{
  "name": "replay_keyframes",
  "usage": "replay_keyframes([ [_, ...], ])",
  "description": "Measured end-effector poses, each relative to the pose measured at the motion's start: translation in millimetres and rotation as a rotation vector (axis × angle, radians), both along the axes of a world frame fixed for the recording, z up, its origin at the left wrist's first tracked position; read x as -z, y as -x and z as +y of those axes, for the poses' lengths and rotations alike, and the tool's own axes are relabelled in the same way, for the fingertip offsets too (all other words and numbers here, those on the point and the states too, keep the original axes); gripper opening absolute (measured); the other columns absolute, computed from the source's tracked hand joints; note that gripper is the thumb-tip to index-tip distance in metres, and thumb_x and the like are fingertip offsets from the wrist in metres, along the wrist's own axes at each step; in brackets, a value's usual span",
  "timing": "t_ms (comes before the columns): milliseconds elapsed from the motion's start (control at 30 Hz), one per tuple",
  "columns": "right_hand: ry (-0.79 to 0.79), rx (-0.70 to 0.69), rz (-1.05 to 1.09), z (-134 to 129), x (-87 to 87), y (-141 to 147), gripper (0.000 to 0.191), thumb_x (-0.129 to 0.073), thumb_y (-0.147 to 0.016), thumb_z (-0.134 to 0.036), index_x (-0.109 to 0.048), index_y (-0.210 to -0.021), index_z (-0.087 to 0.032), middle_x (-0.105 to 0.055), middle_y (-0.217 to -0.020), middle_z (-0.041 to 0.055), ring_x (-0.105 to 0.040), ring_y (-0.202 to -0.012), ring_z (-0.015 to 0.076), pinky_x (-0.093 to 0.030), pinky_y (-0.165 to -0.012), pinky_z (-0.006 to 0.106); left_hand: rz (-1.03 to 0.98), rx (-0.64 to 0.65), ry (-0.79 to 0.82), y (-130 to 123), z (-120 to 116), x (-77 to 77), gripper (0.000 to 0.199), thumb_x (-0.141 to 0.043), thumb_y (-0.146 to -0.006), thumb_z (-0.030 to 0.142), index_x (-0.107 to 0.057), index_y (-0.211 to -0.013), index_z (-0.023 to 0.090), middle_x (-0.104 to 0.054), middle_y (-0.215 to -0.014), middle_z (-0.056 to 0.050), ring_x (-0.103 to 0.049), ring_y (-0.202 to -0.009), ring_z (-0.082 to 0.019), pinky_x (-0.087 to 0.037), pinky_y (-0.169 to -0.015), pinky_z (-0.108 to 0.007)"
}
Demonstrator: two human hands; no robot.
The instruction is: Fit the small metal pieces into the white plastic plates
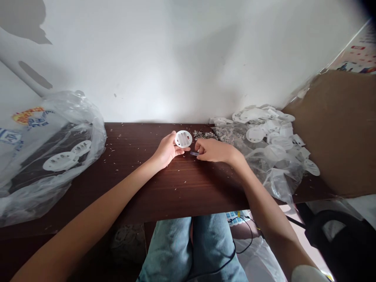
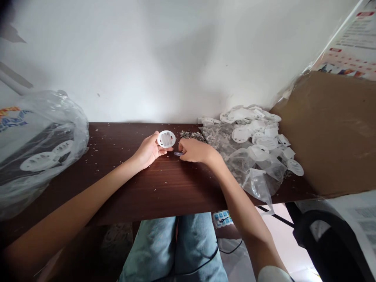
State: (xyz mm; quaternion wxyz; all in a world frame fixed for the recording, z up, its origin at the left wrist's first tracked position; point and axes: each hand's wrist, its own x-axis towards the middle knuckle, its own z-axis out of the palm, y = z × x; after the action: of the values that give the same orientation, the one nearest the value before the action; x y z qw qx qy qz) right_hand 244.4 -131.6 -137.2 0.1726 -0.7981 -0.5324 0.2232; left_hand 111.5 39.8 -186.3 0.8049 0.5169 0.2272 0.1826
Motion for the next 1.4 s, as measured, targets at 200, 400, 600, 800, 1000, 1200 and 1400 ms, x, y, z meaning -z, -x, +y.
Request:
replay_keyframes([
  [200, -0.115, -0.047, -0.209, 9.5, 19.5, 27.3, 0.001, -0.068, -0.094, -0.019, -0.068, -0.093, -0.019, -0.076, -0.104, 0.0098, -0.068, -0.098, 0.0247, -0.045, -0.079, 0.031, -0.031, -0.005, 0.034, -0.4, 3.3, 2.1, 0.033, -0.047, -0.111, 0.042, -0.063, -0.113, 0.012, -0.078, -0.097, -0.014, -0.078, -0.070, -0.021, -0.055, -0.060, -0.027],
  [400, -0.277, 0.058, -0.157, 12.8, 2.3, -18.3, 0.016, -0.071, -0.095, -0.033, -0.075, -0.101, -0.019, -0.078, -0.105, 0.0085, -0.069, -0.092, 0.0224, -0.049, -0.077, 0.032, -0.057, -0.049, 0.063, -2.7, 3.8, 4.1, 0.030, -0.048, -0.111, 0.038, -0.063, -0.113, 0.012, -0.078, -0.096, -0.015, -0.078, -0.069, -0.022, -0.054, -0.057, -0.027],
  [600, -0.203, 0.137, -0.193, 2.1, -0.2, -61.8, 0.014, -0.065, -0.090, -0.012, -0.077, -0.091, -0.020, -0.080, -0.103, 0.0080, -0.071, -0.093, 0.0236, -0.051, -0.082, 0.035, -0.056, -0.087, 0.065, -4.9, 4.1, 4.3, 0.030, -0.042, -0.112, 0.035, -0.062, -0.116, 0.013, -0.078, -0.099, -0.015, -0.078, -0.068, -0.021, -0.054, -0.054, -0.025],
  [800, -0.174, 0.112, -0.316, -7.0, 21.3, -61.9, 0.012, -0.064, -0.089, -0.013, -0.074, -0.086, -0.019, -0.078, -0.100, 0.0095, -0.068, -0.091, 0.0244, -0.047, -0.077, 0.034, -0.041, -0.062, 0.028, -3.8, 3.1, 4.5, 0.035, -0.043, -0.112, 0.037, -0.064, -0.115, 0.009, -0.078, -0.102, -0.019, -0.077, -0.067, -0.022, -0.053, -0.053, -0.026],
  [1000, -0.279, 0.151, -0.199, -4.0, 21.1, -66.0, 0.012, -0.063, -0.090, -0.014, -0.073, -0.088, -0.020, -0.078, -0.101, 0.0089, -0.068, -0.089, 0.0231, -0.047, -0.077, 0.034, -0.016, -0.045, -0.040, -9.3, 0.0, 6.6, 0.032, -0.049, -0.110, 0.040, -0.065, -0.113, 0.012, -0.078, -0.100, -0.018, -0.077, -0.067, -0.023, -0.052, -0.052, -0.026],
  [1200, -0.506, 0.177, 0.095, 7.5, 27.9, -64.2, 0.015, -0.066, -0.093, -0.033, -0.073, -0.096, -0.020, -0.077, -0.101, 0.0068, -0.068, -0.092, 0.0223, -0.052, -0.086, 0.037, 0.017, 0.003, -0.118, -11.6, 2.2, 11.2, 0.035, -0.048, -0.110, 0.044, -0.065, -0.114, 0.014, -0.078, -0.092, -0.016, -0.075, -0.061, -0.022, -0.049, -0.050, -0.025],
  [1400, -0.596, 0.168, 0.167, 11.8, 32.0, -58.7, 0.026, -0.069, -0.091, -0.038, -0.073, -0.107, -0.019, -0.077, -0.105, 0.0076, -0.068, -0.092, 0.0211, -0.053, -0.086, 0.037, -0.064, 0.094, -0.152, -2.7, 5.0, 12.0, 0.044, -0.048, -0.109, 0.051, -0.068, -0.118, 0.013, -0.077, -0.086, -0.014, -0.069, -0.055, -0.018, -0.048, -0.049, -0.025],
])
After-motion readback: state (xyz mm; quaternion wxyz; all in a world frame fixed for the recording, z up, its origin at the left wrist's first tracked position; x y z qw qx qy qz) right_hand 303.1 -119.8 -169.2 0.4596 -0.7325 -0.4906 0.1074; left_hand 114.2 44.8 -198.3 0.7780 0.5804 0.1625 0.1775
